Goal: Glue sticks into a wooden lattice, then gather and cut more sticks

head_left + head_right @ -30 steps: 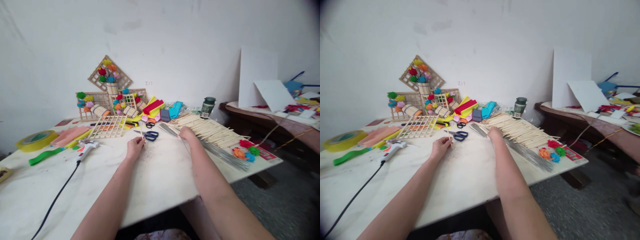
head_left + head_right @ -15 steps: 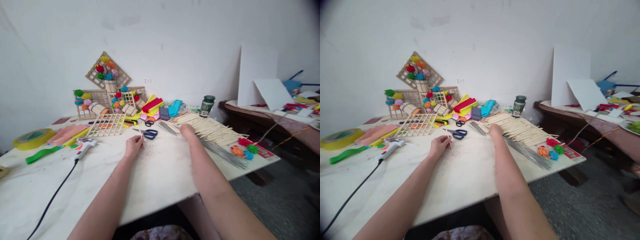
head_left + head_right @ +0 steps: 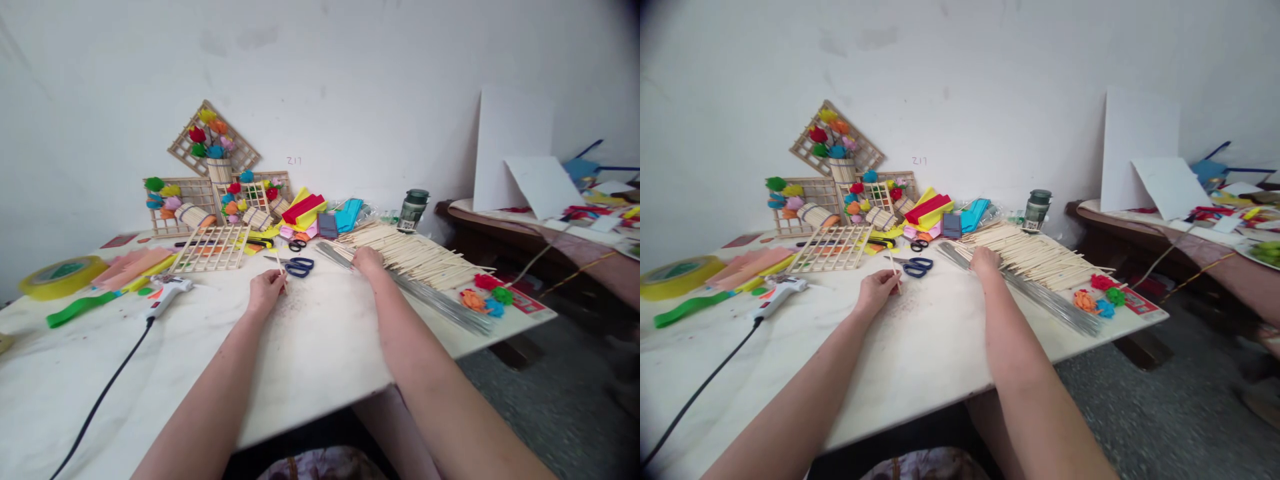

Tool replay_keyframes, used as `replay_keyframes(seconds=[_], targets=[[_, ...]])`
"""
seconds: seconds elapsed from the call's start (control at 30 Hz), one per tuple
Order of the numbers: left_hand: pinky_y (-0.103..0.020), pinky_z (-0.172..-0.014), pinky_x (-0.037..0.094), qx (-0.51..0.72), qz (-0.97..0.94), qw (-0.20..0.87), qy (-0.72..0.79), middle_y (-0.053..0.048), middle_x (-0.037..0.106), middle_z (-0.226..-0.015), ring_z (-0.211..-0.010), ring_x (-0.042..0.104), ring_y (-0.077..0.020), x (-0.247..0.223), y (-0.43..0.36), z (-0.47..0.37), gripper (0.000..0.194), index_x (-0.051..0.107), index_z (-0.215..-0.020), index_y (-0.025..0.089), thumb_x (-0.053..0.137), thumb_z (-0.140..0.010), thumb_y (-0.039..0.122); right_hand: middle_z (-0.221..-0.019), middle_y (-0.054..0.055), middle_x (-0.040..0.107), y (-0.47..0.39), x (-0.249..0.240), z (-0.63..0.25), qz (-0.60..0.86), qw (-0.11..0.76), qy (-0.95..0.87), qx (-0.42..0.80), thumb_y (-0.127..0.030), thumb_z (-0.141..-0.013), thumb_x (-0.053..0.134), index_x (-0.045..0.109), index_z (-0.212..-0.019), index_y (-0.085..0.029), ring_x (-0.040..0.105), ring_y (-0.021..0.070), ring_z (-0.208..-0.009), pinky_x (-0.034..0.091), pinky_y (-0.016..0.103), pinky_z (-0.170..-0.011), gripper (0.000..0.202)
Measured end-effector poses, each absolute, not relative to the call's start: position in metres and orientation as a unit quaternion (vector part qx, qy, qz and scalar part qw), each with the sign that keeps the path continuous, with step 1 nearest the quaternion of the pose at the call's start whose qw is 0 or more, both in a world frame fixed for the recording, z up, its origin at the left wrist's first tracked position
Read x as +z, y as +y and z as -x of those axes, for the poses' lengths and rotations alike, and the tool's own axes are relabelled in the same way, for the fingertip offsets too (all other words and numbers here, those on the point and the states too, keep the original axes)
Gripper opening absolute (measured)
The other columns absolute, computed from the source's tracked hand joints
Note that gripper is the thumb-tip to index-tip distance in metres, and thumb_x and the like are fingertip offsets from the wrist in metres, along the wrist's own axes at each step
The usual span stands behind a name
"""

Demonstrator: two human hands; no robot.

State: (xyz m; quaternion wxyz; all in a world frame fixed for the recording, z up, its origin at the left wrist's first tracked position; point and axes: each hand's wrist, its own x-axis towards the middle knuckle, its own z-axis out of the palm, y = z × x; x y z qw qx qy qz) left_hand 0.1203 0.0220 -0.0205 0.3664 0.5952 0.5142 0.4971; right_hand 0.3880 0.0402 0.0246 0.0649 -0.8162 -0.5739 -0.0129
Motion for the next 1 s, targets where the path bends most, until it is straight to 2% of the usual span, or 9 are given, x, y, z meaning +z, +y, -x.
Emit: replay_keyframes(seconds=[0.17, 0.4, 0.7, 0.87, 1.0], targets=[[-0.021, -0.049, 0.044, 0.495, -0.6, 0.358, 0.516, -0.001, 0.061, -0.055, -0.047, 0.052, -0.0107, -0.019, 0.021, -0.12, 0.034, 0.066, -0.077, 0.014, 0.061, -0.064, 0.044, -0.102, 0.019, 0.063, 0.041, 0.023, -0.383, 0.822, 0.057, -0.567, -0.018, -0.019, -0.072, 0.057, 0.064, -0.104, -0.011, 0.059, 0.0225, -0.099, 0.043, 0.028, -0.078, 0.034], [-0.022, -0.049, 0.045, 0.496, -0.593, 0.369, 0.516, 0.0, 0.06, -0.055, -0.047, 0.052, -0.0109, -0.019, 0.021, -0.12, 0.033, 0.066, -0.077, 0.014, 0.061, -0.063, 0.044, -0.102, 0.021, 0.063, 0.039, 0.023, -0.375, 0.814, 0.049, -0.578, -0.029, -0.018, -0.078, 0.051, 0.063, -0.106, -0.011, 0.058, 0.0226, -0.101, 0.044, 0.029, -0.079, 0.031], [-0.021, -0.049, 0.045, 0.494, -0.586, 0.373, 0.523, 0.001, 0.057, -0.053, -0.046, 0.05, -0.01, -0.014, 0.017, -0.121, 0.028, 0.065, -0.075, 0.014, 0.061, -0.064, 0.04, -0.103, 0.019, 0.063, 0.035, 0.031, -0.379, 0.817, 0.042, -0.574, -0.021, -0.019, -0.072, 0.058, 0.063, -0.105, -0.011, 0.059, 0.0223, -0.099, 0.044, 0.028, -0.078, 0.034], [-0.021, -0.048, 0.045, 0.499, -0.579, 0.379, 0.522, 0.0, 0.059, -0.056, -0.047, 0.051, -0.0097, -0.013, 0.017, -0.121, 0.028, 0.065, -0.075, 0.014, 0.062, -0.063, 0.039, -0.102, 0.02, 0.062, 0.032, 0.041, -0.378, 0.821, 0.09, -0.563, -0.03, -0.018, -0.075, 0.055, 0.065, -0.101, -0.01, 0.059, 0.023, -0.098, 0.043, 0.028, -0.079, 0.029], [-0.021, -0.047, 0.045, 0.505, -0.562, 0.392, 0.526, -0.001, 0.062, -0.059, -0.046, 0.052, -0.0098, -0.009, 0.015, -0.123, 0.027, 0.065, -0.076, 0.014, 0.063, -0.063, 0.038, -0.095, 0.016, 0.065, 0.032, 0.045, -0.369, 0.793, 0.186, -0.579, -0.012, -0.025, -0.079, 0.049, 0.067, -0.092, -0.012, 0.06, 0.0219, -0.091, 0.043, 0.026, -0.073, 0.026]])
